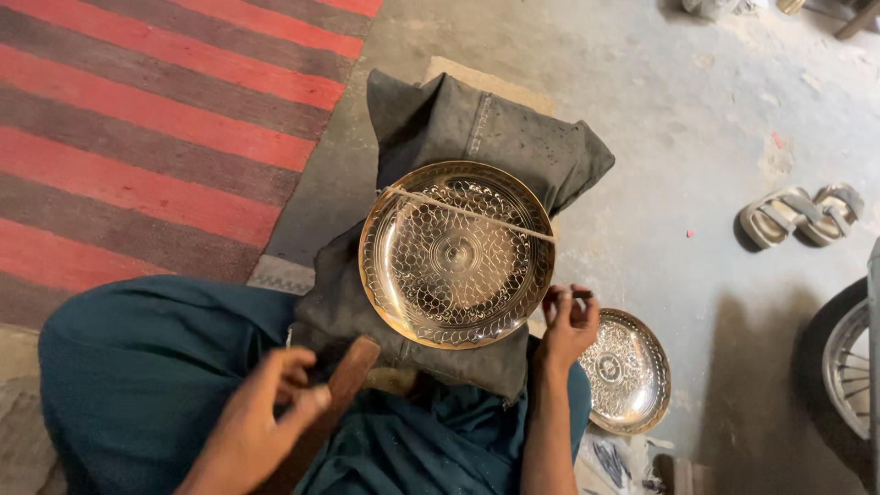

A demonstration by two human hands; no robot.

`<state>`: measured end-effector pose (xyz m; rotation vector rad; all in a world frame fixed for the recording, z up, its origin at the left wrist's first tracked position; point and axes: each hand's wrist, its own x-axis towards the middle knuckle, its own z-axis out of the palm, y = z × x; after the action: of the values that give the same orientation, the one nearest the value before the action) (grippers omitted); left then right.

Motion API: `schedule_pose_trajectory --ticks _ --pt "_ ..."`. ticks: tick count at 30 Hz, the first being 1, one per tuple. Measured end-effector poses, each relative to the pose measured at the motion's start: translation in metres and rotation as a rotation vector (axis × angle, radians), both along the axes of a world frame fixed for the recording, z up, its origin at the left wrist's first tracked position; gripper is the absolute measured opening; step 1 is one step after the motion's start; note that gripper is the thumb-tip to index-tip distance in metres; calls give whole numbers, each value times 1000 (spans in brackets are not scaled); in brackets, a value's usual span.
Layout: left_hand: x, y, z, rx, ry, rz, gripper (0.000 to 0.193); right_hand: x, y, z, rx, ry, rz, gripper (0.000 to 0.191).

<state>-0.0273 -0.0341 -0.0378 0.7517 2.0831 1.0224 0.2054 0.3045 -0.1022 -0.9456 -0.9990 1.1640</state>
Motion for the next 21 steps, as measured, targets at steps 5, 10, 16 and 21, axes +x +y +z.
schedule_pose_trajectory --ticks 5,10,16,21 --pt "-10 72 50 279 452 13 34 -4 -5 -6 -18 -127 75 18" --pt "-2 115 54 209 570 -66 31 -7 -9 -1 -67 -211 58 18" --pt "-5 123 40 295 439 -58 22 -9 -9 -2 -25 -245 107 20" --pt "-10 125 36 335 392 -46 21 -7 -5 14 93 -201 133 19"
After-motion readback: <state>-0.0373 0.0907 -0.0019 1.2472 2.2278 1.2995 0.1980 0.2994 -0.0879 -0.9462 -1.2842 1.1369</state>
